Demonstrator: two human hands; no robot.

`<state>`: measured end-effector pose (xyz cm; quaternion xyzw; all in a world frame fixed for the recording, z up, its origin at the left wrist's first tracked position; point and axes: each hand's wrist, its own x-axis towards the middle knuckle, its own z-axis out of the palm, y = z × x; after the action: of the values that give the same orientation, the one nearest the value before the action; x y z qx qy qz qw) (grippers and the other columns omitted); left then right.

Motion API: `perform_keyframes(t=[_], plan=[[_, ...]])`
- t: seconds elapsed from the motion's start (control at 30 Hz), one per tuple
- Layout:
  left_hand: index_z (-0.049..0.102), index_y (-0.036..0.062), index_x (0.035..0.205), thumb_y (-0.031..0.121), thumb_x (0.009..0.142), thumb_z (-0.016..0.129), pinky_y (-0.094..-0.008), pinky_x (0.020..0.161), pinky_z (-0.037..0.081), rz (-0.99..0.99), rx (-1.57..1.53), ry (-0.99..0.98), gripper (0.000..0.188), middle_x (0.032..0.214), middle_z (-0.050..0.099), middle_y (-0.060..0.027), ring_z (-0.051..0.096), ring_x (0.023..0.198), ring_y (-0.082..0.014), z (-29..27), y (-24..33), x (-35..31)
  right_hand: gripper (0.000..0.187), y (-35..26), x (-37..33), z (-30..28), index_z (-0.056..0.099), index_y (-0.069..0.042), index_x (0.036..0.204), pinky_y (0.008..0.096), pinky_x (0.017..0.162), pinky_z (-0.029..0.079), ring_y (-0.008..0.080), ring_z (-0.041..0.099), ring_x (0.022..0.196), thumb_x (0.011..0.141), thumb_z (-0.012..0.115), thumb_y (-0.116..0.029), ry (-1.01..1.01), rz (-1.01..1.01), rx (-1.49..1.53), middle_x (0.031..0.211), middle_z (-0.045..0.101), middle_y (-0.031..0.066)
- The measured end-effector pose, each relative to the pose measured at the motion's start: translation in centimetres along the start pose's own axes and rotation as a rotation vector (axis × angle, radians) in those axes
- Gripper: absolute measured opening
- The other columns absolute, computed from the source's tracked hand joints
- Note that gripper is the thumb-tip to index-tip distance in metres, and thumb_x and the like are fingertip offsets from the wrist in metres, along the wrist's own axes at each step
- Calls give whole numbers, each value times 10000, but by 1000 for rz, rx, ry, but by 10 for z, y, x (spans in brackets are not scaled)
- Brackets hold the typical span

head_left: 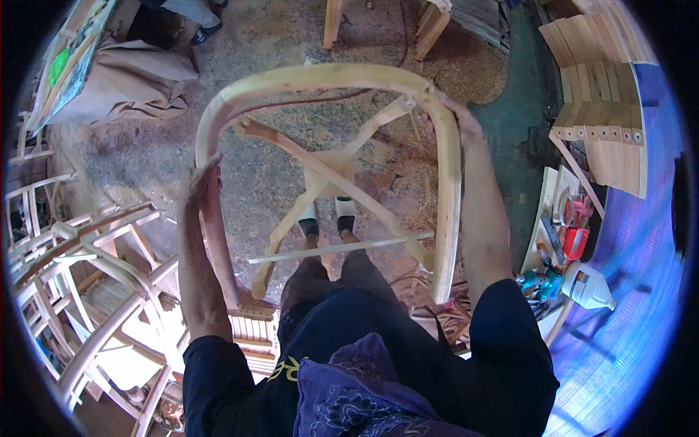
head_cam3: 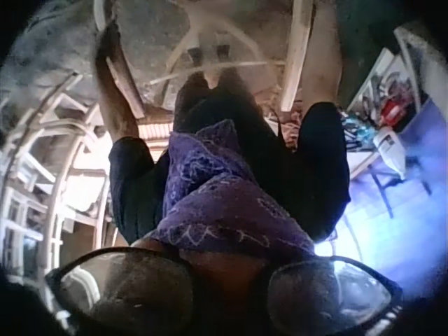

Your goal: Applying wood glue and assembling the curved components of a chair frame.

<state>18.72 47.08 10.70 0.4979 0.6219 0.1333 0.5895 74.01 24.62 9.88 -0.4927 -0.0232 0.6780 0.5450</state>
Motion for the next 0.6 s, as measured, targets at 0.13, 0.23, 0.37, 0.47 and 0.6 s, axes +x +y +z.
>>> perform_keyframes(t=[0.13,0.23,0.37,0.47,0.6], plan=[[569,65,1073,397,820,764,-284,440,451,12,-38,-4,461,678,536,0,534,505,-128,6,19,16,516,-23,16,-9,553,10,1243,374,627,575,253,656,782,927,636,-389,34,-88,-102,942,652,155],[578,61,1077,412,807,777,-273,427,435,-12,-6,-13,486,669,531,9,519,479,-116,11,22,22,532,-18,26,-17,545,4,1253,365,633,579,238,658,773,901,677,-372,56,-95,-121,934,649,155],[580,58,1074,400,804,781,-274,427,437,10,19,18,480,665,532,8,517,474,-116,17,15,16,546,7,36,-34,540,-17,1269,348,634,583,224,658,742,877,710,-356,44,19,-96,926,652,146],[578,62,1073,384,809,778,-274,429,442,7,26,11,462,667,534,3,520,476,-119,15,4,25,556,21,47,-52,549,-21,1256,345,633,584,224,659,724,854,735,-357,45,33,-122,916,654,141],[574,53,1069,376,815,772,-277,435,451,-10,67,16,456,677,541,-6,533,489,-125,6,-7,32,569,31,52,-43,559,-16,1237,342,627,581,223,659,713,834,752,-369,96,-19,-115,889,655,135]])
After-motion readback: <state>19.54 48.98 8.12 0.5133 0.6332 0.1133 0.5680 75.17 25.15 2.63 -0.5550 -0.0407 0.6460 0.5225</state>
